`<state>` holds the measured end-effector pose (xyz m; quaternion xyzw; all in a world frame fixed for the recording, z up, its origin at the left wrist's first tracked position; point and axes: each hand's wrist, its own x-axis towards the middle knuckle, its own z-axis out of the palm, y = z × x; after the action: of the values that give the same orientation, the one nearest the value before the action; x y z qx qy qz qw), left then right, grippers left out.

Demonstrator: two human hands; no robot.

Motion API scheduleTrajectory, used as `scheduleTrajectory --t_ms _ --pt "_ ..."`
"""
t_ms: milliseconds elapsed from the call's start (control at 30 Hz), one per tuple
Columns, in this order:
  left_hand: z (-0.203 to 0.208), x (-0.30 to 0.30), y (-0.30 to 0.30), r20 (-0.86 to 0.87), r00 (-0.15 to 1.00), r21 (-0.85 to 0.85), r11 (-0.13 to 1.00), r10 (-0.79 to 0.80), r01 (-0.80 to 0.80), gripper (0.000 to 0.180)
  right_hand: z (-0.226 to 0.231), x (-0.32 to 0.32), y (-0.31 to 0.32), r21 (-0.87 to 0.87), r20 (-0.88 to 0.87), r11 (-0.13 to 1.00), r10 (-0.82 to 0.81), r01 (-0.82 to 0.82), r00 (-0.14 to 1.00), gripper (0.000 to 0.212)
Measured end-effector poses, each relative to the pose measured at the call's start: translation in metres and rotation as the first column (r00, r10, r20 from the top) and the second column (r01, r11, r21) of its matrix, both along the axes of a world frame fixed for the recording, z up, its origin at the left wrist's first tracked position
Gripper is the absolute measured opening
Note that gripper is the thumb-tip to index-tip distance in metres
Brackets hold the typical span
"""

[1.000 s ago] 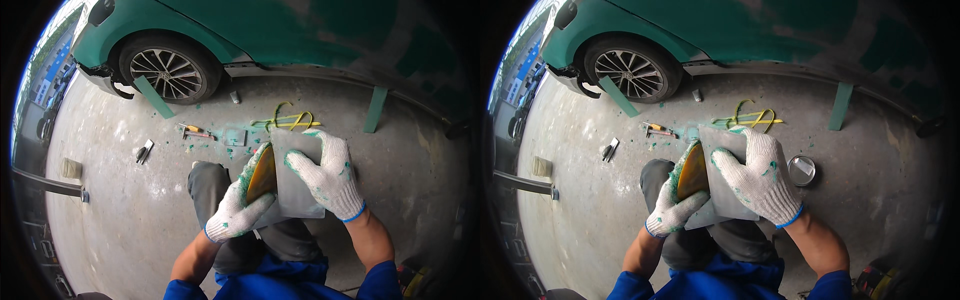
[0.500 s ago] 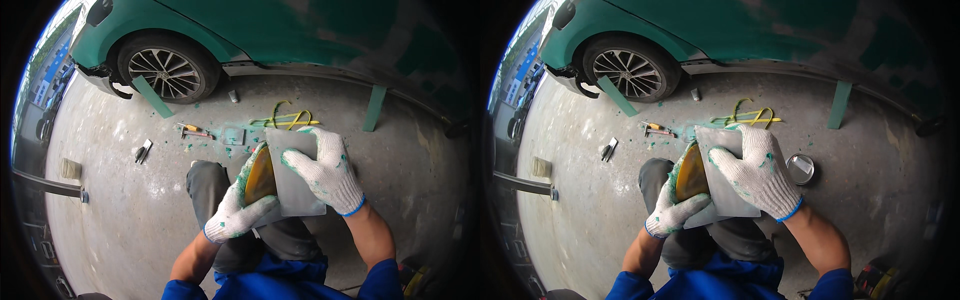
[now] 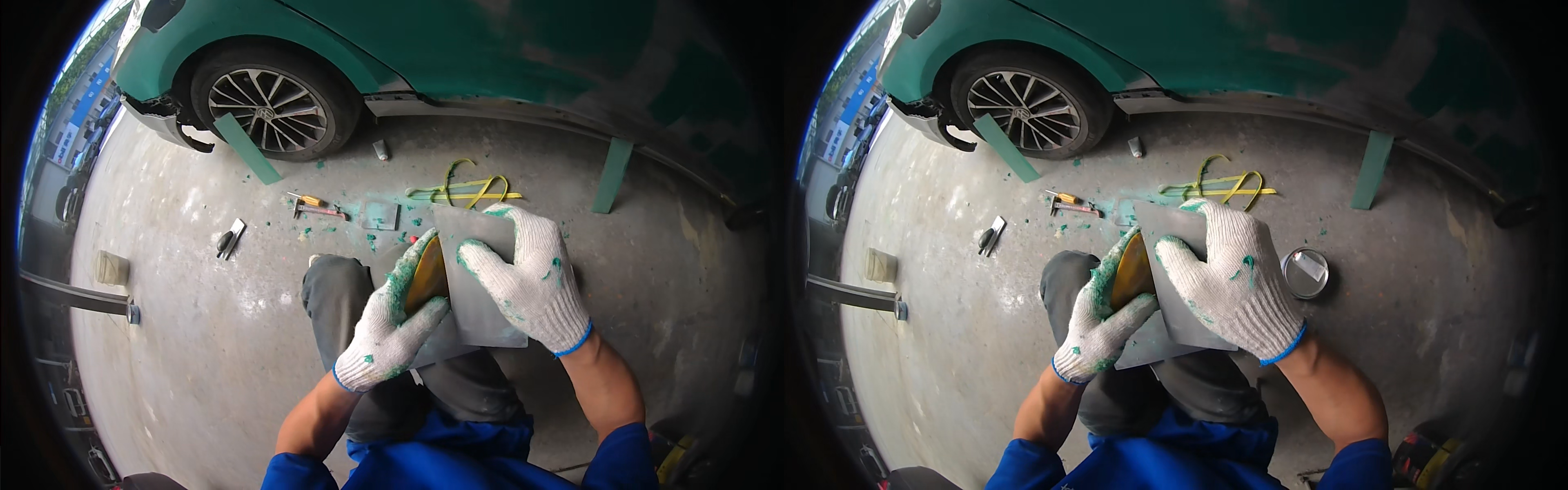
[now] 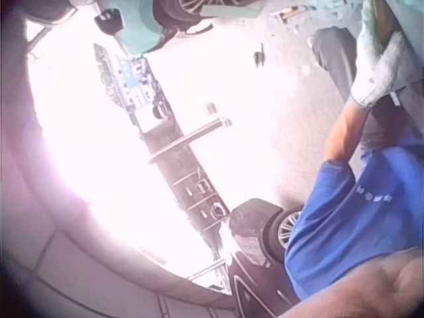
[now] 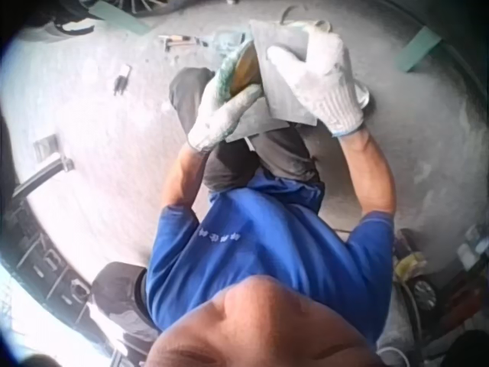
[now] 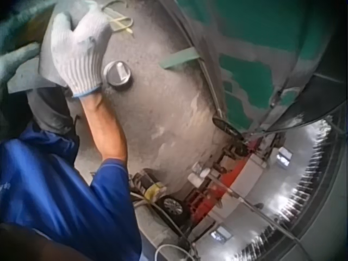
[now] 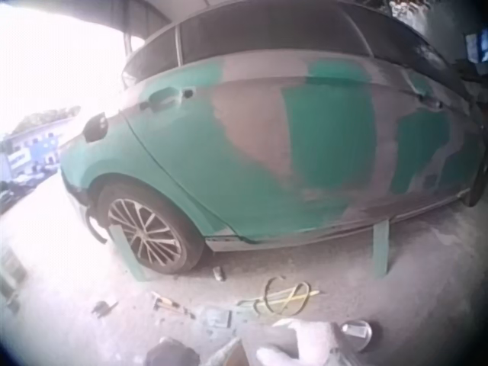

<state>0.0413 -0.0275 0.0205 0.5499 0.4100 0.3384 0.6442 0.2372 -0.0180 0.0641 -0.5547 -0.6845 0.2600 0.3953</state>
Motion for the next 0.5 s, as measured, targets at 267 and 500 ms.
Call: scheduleTrajectory --t_ms 267,500 --pt "0.008 0.007 0.001 0.09 0.996 -0.039 0.999 -0.007 0.01 0.071 -0.003 0.005 -0.002 0.262 0.234 0.964 -0.013 -0.05 0.972 0.027" --pt "0.008 0.008 0.004 -0.076 0.997 0.056 0.998 -0.025 0.029 0.073 -0.004 0.0 0.0 0.012 -0.034 0.998 -0.056 0.057 0.998 0.032"
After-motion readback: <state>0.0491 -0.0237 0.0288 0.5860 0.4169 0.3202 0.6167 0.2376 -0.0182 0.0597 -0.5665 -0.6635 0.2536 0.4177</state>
